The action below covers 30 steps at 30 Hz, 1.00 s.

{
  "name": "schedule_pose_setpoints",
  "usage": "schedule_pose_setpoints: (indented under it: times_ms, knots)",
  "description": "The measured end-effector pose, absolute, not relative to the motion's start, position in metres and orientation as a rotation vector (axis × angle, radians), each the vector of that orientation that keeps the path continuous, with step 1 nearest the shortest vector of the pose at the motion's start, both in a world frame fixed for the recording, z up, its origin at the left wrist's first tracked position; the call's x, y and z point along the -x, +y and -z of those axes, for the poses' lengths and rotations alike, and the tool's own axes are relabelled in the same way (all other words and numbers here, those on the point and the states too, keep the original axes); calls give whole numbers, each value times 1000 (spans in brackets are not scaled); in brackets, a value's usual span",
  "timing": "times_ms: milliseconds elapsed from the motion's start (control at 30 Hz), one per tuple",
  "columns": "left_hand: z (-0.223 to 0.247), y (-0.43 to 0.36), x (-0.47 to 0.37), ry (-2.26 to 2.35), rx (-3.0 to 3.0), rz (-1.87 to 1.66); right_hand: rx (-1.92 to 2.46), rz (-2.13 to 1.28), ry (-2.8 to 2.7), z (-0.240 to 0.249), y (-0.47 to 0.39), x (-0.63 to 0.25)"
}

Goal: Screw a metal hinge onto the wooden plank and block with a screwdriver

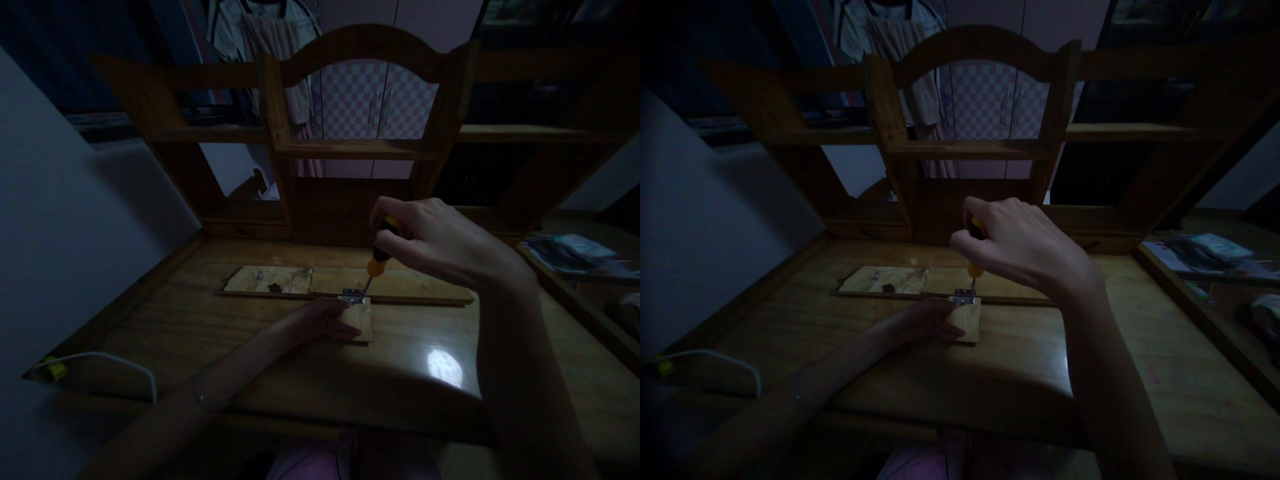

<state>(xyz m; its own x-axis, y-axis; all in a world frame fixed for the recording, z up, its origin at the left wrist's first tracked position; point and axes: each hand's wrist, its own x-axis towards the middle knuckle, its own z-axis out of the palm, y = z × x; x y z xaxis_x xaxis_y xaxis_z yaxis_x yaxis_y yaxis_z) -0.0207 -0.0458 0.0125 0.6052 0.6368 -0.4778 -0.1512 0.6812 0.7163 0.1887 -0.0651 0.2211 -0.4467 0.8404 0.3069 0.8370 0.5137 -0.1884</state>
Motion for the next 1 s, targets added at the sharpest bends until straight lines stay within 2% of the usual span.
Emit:
schedule_pose_setpoints:
  times_ms: [367, 733, 1000]
  knots:
    - [-23, -49, 18, 872, -672, -497, 1212, -83, -2445, -216, -63, -182]
    - [-23, -49, 19, 863, -705, -477, 1318, 87, -2394, -217, -69, -177]
    - [-28, -49, 20, 756, -740, -460, 1324, 40, -2402, -224, -74, -174]
